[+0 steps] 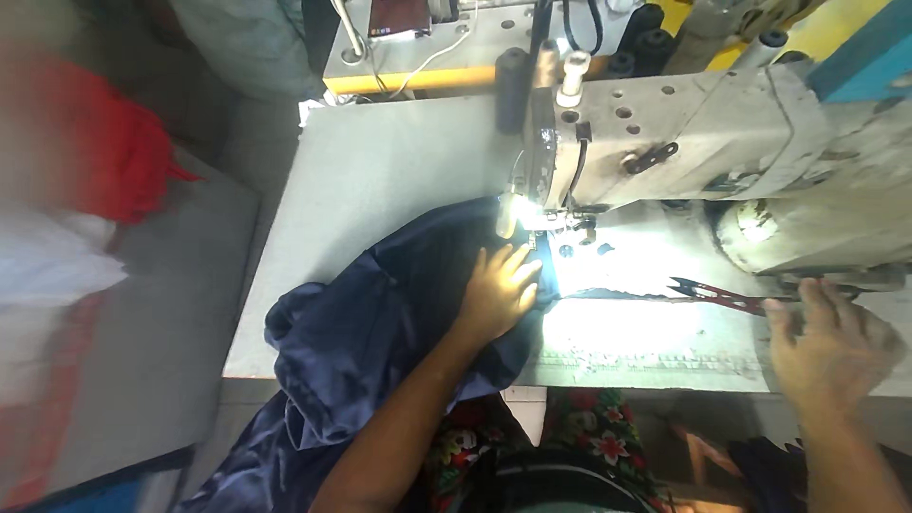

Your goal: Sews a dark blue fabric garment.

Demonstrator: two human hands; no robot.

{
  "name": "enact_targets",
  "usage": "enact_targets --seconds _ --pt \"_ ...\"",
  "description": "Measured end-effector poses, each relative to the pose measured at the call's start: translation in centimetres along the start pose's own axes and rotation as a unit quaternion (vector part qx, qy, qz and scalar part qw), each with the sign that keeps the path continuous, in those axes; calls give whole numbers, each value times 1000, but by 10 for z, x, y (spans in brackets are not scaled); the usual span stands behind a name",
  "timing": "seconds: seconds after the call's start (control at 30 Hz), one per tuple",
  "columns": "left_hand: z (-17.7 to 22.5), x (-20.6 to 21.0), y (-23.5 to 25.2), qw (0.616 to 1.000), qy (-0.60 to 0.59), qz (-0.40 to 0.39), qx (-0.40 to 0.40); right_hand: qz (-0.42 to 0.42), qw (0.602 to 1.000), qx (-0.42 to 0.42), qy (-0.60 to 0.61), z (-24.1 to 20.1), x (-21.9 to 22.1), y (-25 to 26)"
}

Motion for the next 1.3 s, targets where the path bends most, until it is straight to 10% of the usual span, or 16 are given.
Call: enact_targets --seconds 1.03,1.3 --pt "-2 2 -2 1000 5 -2 3 -9 1000 28 -9 -4 2 0" --pt "-3 3 -2 1000 -5 8 9 118 991 -5 64 -55 -40 9"
Point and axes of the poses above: each hand's wrist, its own y-axis towards the middle knuckle, its own x-axis out of the palm, z = x × y, the point moved 3 cm from there along y, towards the middle knuckle, and after that the axes turned 10 degrees about -y, right-handed, at the moved point
